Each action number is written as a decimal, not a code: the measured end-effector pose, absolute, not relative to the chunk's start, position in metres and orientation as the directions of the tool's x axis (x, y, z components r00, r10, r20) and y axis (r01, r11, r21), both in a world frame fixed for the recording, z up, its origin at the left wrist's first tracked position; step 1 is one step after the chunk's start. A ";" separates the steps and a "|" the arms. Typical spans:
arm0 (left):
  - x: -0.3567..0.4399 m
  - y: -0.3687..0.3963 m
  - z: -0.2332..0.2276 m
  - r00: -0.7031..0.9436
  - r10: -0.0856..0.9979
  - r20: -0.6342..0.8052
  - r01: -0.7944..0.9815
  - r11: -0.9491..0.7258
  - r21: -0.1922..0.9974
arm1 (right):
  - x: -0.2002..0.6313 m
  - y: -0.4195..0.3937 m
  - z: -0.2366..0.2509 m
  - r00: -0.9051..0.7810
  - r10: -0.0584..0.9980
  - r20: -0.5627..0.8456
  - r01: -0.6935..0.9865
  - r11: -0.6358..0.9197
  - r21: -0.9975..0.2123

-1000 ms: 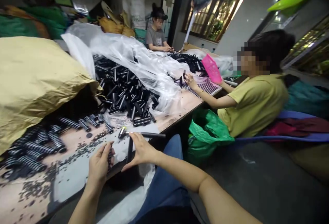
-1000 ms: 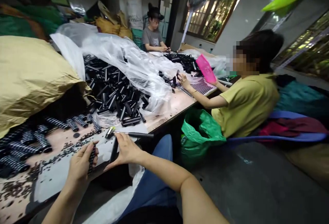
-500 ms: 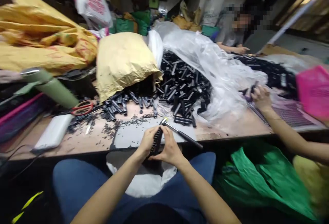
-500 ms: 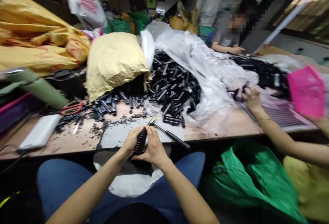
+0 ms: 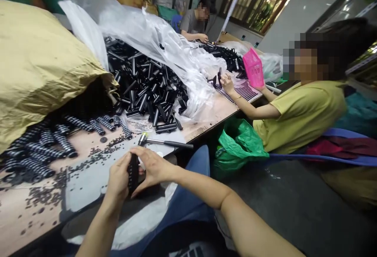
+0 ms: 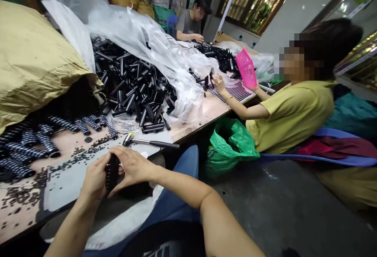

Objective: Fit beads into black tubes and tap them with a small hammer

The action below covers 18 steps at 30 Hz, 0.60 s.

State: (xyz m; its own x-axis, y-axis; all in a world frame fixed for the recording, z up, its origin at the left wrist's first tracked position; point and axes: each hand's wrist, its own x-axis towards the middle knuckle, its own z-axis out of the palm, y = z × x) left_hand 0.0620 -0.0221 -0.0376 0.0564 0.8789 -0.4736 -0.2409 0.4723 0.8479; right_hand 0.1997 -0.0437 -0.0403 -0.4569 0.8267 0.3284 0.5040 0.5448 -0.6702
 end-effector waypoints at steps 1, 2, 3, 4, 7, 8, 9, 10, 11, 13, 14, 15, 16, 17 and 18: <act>0.061 -0.022 -0.037 0.058 0.875 -0.481 -0.238 0.480 0.844 | 0.200 -0.041 -0.042 -0.466 0.818 0.337 0.485 0.555 -0.676; 0.060 -0.021 -0.037 0.054 0.872 -0.487 -0.236 0.485 0.842 | 0.199 -0.038 -0.044 -0.468 0.817 0.338 0.478 0.556 -0.680; 0.059 -0.020 -0.037 0.049 0.868 -0.494 -0.236 0.491 0.839 | 0.198 -0.035 -0.046 -0.467 0.820 0.332 0.481 0.550 -0.683; 0.057 -0.018 -0.038 0.047 0.864 -0.502 -0.237 0.498 0.834 | 0.195 -0.033 -0.046 -0.466 0.825 0.319 0.491 0.541 -0.683; 0.049 -0.013 -0.040 0.013 0.858 -0.514 -0.214 0.505 0.836 | 0.185 -0.028 -0.045 -0.470 0.837 0.280 0.536 0.522 -0.664; 0.046 -0.011 -0.042 -0.027 0.869 -0.494 -0.185 0.481 0.857 | 0.180 -0.026 -0.044 -0.469 0.840 0.272 0.551 0.519 -0.654; 0.043 -0.009 -0.044 -0.075 0.893 -0.444 -0.129 0.433 0.892 | 0.175 -0.024 -0.045 -0.462 0.846 0.266 0.570 0.513 -0.642; 0.040 -0.008 -0.047 -0.109 0.928 -0.357 -0.027 0.356 0.934 | 0.171 -0.022 -0.046 -0.445 0.857 0.261 0.596 0.501 -0.628; 0.038 -0.007 -0.051 -0.118 0.966 -0.228 0.119 0.242 0.963 | 0.166 -0.021 -0.048 -0.416 0.873 0.254 0.631 0.479 -0.611; 0.032 -0.006 -0.064 -0.023 0.997 0.076 0.452 -0.057 0.890 | 0.158 -0.020 -0.054 -0.340 0.912 0.230 0.710 0.409 -0.573; 0.029 -0.005 -0.072 0.065 0.979 0.193 0.581 -0.194 0.791 | 0.156 -0.020 -0.057 -0.299 0.931 0.209 0.747 0.365 -0.556; 0.026 -0.005 -0.080 0.153 0.950 0.273 0.665 -0.303 0.682 | 0.155 -0.021 -0.060 -0.267 0.946 0.184 0.776 0.324 -0.540; 0.023 -0.003 -0.088 0.228 0.918 0.324 0.707 -0.385 0.594 | 0.155 -0.022 -0.062 -0.250 0.954 0.164 0.797 0.299 -0.524; 0.020 -0.002 -0.096 0.290 0.891 0.351 0.722 -0.444 0.531 | 0.159 -0.023 -0.063 -0.251 0.956 0.152 0.812 0.294 -0.504; 0.017 0.000 -0.103 0.347 0.865 0.362 0.721 -0.493 0.487 | 0.164 -0.025 -0.063 -0.256 0.956 0.145 0.828 0.295 -0.477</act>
